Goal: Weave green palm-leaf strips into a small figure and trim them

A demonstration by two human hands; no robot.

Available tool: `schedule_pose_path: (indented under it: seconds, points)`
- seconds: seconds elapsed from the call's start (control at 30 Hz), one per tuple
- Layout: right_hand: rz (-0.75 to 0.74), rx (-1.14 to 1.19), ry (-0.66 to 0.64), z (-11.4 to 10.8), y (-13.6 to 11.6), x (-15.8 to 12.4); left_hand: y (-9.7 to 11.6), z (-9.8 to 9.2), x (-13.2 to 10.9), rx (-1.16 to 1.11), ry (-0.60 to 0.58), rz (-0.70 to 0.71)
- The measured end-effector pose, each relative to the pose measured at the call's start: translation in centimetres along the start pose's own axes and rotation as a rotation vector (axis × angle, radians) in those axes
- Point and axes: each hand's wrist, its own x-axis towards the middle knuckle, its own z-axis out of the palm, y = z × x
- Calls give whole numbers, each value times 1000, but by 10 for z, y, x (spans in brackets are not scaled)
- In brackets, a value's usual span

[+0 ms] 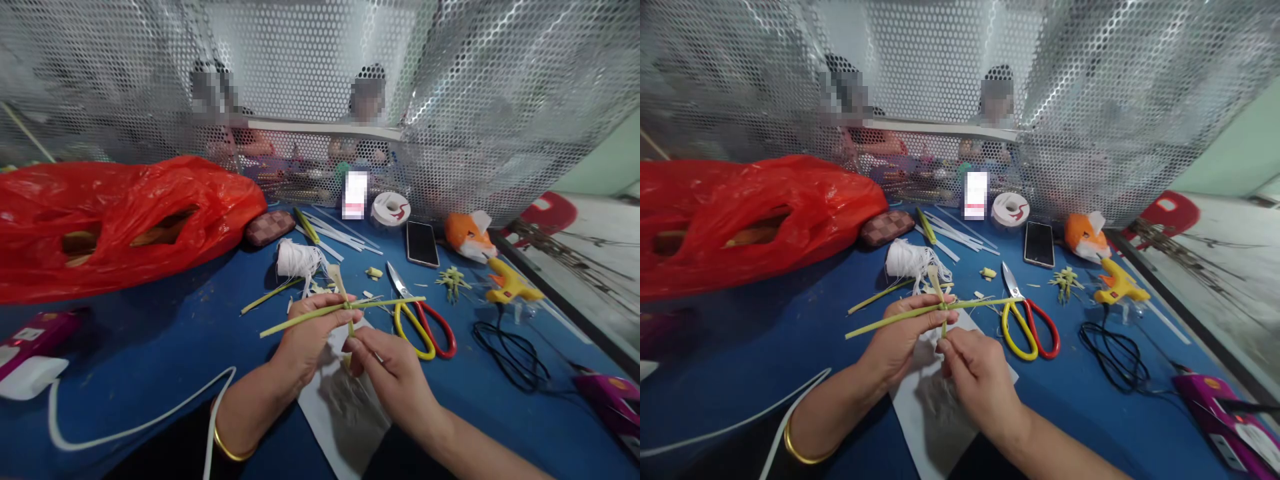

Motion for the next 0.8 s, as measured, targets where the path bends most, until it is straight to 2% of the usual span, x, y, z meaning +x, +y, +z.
schedule_pose_path:
  seconds: [0.4,0.67,0.8]
  points:
    - [-91,-86,6,3,-5,-2,-3,-1,-1,-19,17,4]
    - [-12,-87,-32,5,-5,-1,-2,-1,2,-34,26,5]
    - [160,103,-1,7,-4,1,3,-6,7,-102,-7,-30]
